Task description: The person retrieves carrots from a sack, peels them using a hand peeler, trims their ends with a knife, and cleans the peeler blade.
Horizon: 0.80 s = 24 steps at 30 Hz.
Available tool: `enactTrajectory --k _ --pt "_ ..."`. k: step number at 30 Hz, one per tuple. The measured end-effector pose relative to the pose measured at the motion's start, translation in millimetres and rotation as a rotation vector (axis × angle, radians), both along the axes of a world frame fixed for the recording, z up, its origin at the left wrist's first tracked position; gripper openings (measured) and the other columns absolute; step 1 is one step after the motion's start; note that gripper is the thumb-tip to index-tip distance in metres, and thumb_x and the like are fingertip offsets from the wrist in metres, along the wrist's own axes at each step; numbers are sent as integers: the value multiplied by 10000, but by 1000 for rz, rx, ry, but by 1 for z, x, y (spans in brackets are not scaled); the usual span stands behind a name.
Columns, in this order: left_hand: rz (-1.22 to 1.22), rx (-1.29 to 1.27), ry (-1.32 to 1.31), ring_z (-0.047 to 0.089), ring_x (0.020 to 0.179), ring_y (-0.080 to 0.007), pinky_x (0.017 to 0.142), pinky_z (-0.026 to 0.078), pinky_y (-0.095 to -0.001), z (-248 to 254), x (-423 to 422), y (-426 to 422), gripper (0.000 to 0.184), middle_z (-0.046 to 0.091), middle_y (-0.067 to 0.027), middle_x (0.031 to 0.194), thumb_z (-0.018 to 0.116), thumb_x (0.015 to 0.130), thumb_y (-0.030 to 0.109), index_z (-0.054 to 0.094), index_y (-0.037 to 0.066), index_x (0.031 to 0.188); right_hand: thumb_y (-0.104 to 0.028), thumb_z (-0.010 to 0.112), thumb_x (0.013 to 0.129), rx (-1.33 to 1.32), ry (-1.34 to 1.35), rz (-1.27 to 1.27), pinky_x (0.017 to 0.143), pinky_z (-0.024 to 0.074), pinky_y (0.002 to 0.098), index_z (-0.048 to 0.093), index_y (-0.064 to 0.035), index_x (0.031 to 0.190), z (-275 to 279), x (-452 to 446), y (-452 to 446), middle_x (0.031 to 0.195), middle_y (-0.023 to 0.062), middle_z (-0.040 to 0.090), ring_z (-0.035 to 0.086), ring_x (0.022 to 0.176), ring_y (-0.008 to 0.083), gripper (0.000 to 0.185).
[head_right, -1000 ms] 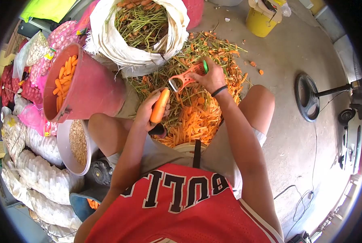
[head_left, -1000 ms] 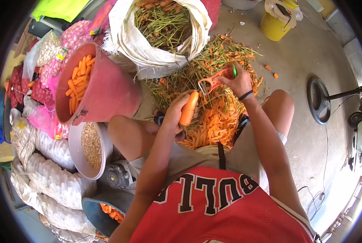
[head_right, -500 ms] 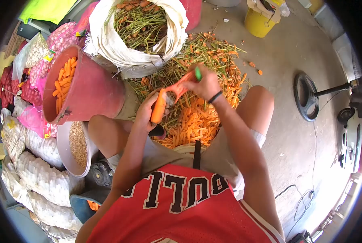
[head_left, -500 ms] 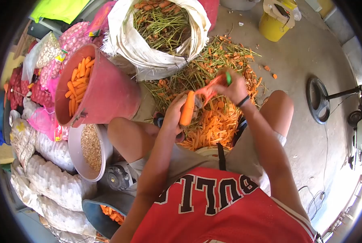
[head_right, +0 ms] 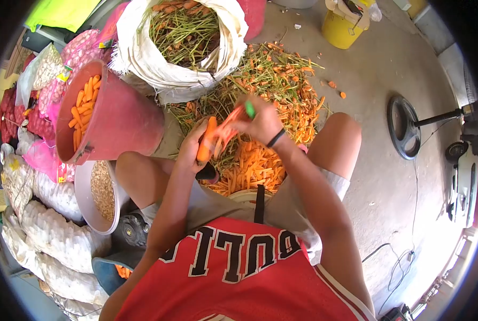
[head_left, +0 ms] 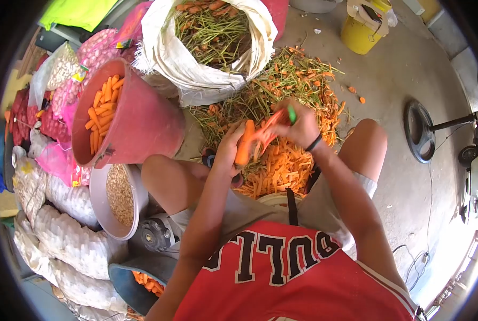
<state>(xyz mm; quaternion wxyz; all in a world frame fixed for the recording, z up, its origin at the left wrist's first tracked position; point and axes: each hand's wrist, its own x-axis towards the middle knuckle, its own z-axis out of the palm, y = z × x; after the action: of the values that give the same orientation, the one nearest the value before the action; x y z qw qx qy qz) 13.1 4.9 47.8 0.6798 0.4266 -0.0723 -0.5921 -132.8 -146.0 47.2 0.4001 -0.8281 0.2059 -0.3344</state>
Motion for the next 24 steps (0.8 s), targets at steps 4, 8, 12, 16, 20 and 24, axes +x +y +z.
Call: enactTrajectory --k 4,8,12,16,20,24 --pt "-9 -1 -27 633 793 -149 662 555 -289 -15 5 6 307 616 -82 1019 511 1004 224 491 57 1261 -290 898 617 -146 18 114 701 537 385 627 -55 1021 8 2 22 876 111 637 650 768 273 541" --pt "-117 -53 -32 634 808 -146 660 555 -297 -3 3 10 306 616 -80 973 532 996 218 507 37 1241 -324 903 616 -65 84 -73 677 544 351 628 -50 1021 0 0 -28 835 115 655 653 724 248 562" --pt "-84 -27 -37 629 833 -151 672 547 -296 -5 9 8 328 612 -79 975 541 990 237 501 42 1250 -314 909 625 57 40 -175 685 550 339 628 -43 1010 -2 -1 -33 819 108 673 661 710 238 548" --pt "66 -26 -24 628 886 -161 712 546 -294 -16 11 5 349 605 -77 1032 546 986 255 493 38 1254 -282 910 611 -111 -19 96 694 551 340 626 -50 1021 7 3 21 873 106 652 666 762 250 550" --pt "19 19 -148 636 884 -167 704 549 -306 -20 9 7 311 606 -75 1029 548 984 237 502 48 1227 -302 901 611 -195 -24 93 710 542 351 630 -59 1057 8 6 13 883 108 634 652 776 265 576" --pt "-150 -39 -123 647 844 -184 682 551 -316 -7 8 10 281 608 -78 1009 540 986 210 508 65 1224 -353 913 604 -13 88 -68 696 545 342 637 -28 1036 8 0 -32 844 95 679 666 736 208 607"
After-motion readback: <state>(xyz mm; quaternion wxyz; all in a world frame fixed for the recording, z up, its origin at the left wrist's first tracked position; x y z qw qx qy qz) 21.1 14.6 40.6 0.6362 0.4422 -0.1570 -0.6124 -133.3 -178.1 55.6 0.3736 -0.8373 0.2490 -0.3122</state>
